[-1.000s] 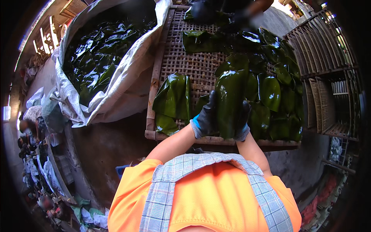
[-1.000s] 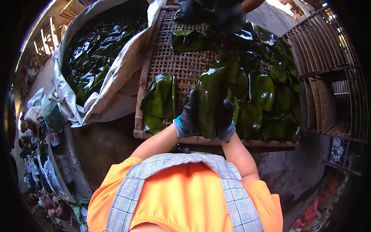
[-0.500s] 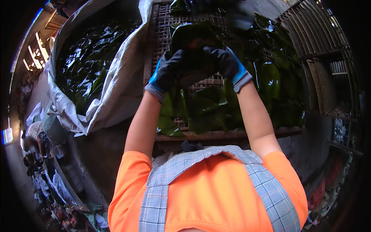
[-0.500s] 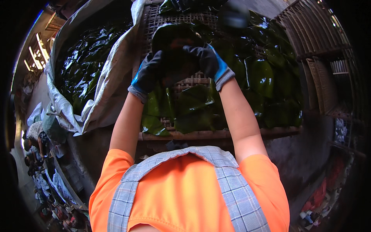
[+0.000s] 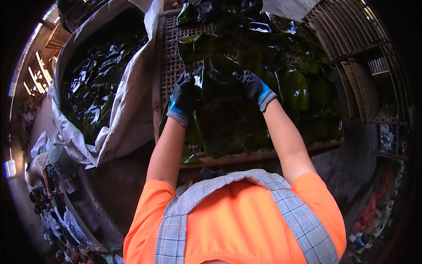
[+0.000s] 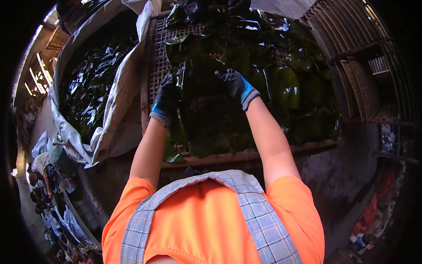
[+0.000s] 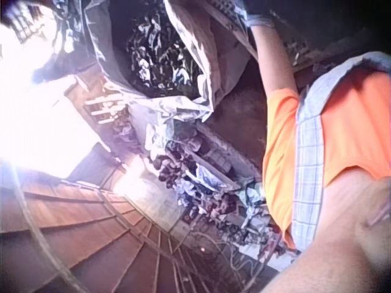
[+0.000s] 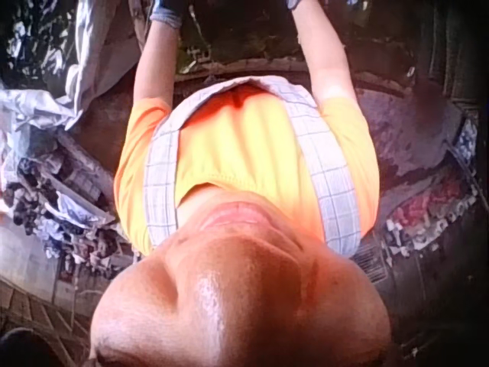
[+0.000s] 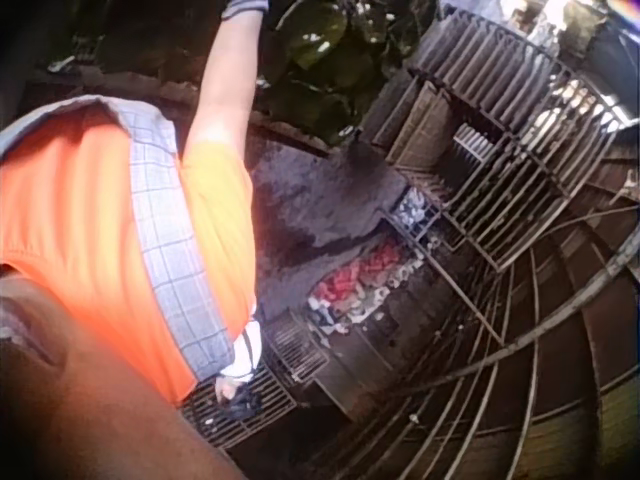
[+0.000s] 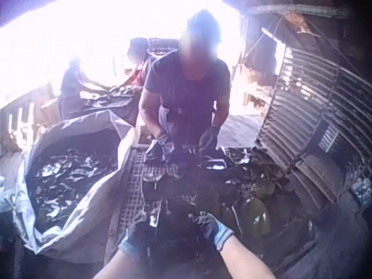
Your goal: The person takes large sheets of kelp from a water-filled container and spreads them out onto a rectangular mesh rack before placing the rack onto a storage shelf.
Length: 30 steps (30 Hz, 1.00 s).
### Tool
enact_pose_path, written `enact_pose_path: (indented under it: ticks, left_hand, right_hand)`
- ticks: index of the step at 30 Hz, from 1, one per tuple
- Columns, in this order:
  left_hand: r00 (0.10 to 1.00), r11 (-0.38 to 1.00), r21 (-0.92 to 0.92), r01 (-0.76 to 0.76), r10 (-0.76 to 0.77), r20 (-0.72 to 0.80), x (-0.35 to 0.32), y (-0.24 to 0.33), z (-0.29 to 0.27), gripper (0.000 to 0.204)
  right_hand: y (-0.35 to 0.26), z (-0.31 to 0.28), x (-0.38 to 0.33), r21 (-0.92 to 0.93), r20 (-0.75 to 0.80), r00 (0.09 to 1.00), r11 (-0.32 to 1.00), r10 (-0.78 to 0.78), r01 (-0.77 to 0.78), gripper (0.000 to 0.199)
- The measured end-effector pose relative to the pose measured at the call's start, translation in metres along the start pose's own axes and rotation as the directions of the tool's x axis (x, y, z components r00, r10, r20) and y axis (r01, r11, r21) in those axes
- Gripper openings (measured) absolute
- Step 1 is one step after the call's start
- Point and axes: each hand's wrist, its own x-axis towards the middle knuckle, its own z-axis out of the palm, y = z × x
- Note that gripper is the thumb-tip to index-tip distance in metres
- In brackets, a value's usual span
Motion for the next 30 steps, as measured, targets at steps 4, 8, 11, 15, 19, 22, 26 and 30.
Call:
enact_pose_path:
  ticks: [4,8,11,15,19,22,26,30]
  left_hand:
    - [0.995,0.994,-0.087,-0.062,0.069,0.075,-0.028,0.012,0.026,0.031]
    - [0.952,0.995,-0.095,-0.037,0.064,0.298,-0.03,-0.013,0.061,0.029]
    - [0.948,0.968,-0.23,0.096,-0.018,0.318,-0.049,-0.018,0.082,0.022]
    - [0.916,0.811,-0.46,0.361,-0.216,0.338,-0.108,0.018,0.131,0.027]
    - [0.831,0.899,-0.391,0.197,0.058,0.553,-0.084,-0.013,0.083,0.032]
    - [0.894,0.96,-0.262,0.098,0.031,0.448,-0.069,-0.011,0.068,0.032]
    - [0.971,0.837,0.494,-0.235,0.227,0.078,-0.042,0.005,0.03,0.022]
    - [0.978,0.895,0.444,-0.053,0.136,-0.159,0.026,-0.04,-0.056,0.017]
  right_hand:
    - [-0.01,0.127,-0.057,-0.179,-0.015,0.957,0.942,-0.291,0.284,0.028]
    - [0.003,0.152,-0.053,-0.624,0.144,0.748,0.528,-0.647,0.576,0.026]
    - [0.017,0.144,-0.048,-0.852,0.52,0.477,-0.467,-0.709,0.235,0.029]
    - [0.029,0.111,-0.034,-0.792,0.593,0.443,-0.586,-0.672,0.17,0.033]
    - [0.024,0.169,-0.073,-0.657,0.57,0.594,-0.749,-0.568,-0.086,0.029]
    - [0.01,0.162,-0.072,-0.755,0.513,0.663,-0.654,-0.545,0.047,0.024]
    - [-0.011,0.111,-0.048,-0.873,0.264,0.821,0.235,-0.507,0.426,0.023]
    - [0.002,0.092,-0.034,-0.941,-0.335,0.913,0.129,-0.233,-0.312,0.029]
